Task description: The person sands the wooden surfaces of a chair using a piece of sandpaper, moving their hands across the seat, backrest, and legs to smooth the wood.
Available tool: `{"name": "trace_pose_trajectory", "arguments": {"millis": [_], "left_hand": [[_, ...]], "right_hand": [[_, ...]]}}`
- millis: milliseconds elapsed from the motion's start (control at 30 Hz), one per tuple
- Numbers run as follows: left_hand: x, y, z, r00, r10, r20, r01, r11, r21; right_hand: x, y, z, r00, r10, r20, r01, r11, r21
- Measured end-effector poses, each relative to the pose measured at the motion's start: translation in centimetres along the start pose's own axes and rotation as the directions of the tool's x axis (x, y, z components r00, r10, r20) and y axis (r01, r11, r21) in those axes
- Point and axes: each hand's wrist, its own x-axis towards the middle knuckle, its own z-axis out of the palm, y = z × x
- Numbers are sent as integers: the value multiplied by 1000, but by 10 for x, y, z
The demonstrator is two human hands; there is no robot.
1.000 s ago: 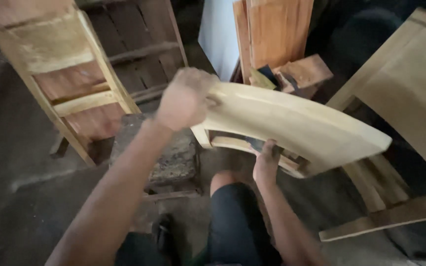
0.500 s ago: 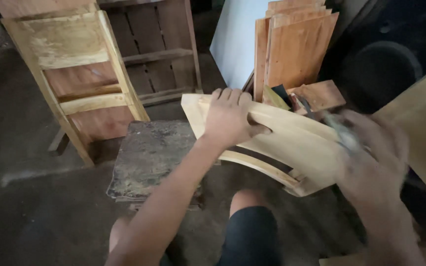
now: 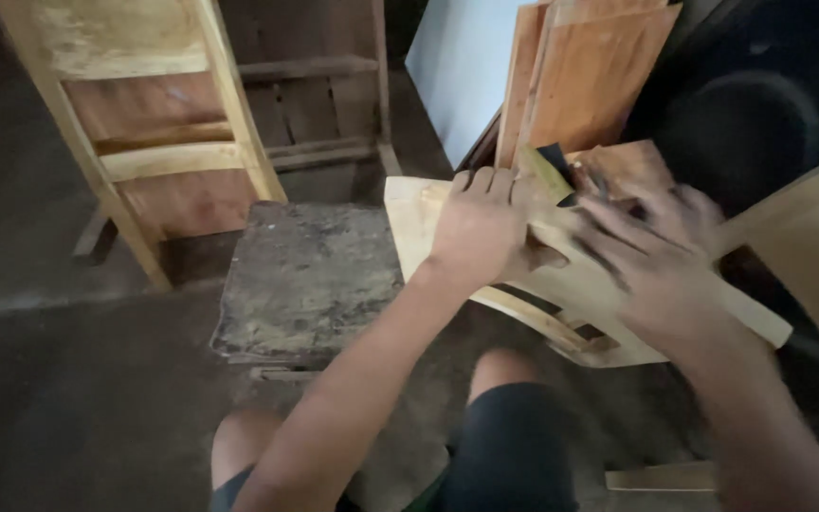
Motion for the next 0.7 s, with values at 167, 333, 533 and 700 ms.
{"name": "trace_pose_trajectory", "arguments": {"millis": [167,333,533,700], "left_hand": [[-2,0,-5,1000,24,10,-24,1000,12],[-8,6,-5,996,63,-59,-61,998,23],[-8,7,-9,997,74,1,-74,997,32],[-7,6,-15,998,66,10,-66,997,44]], "right_hand": [[4,15,1,988,-121,97,128,989,-76],[-14,23,1,997,-16,73,4,988,156],[-13,12,-22,990,17,141,-21,999,24],[1,-5,-12,998,6,60,-12,995,103]]}}
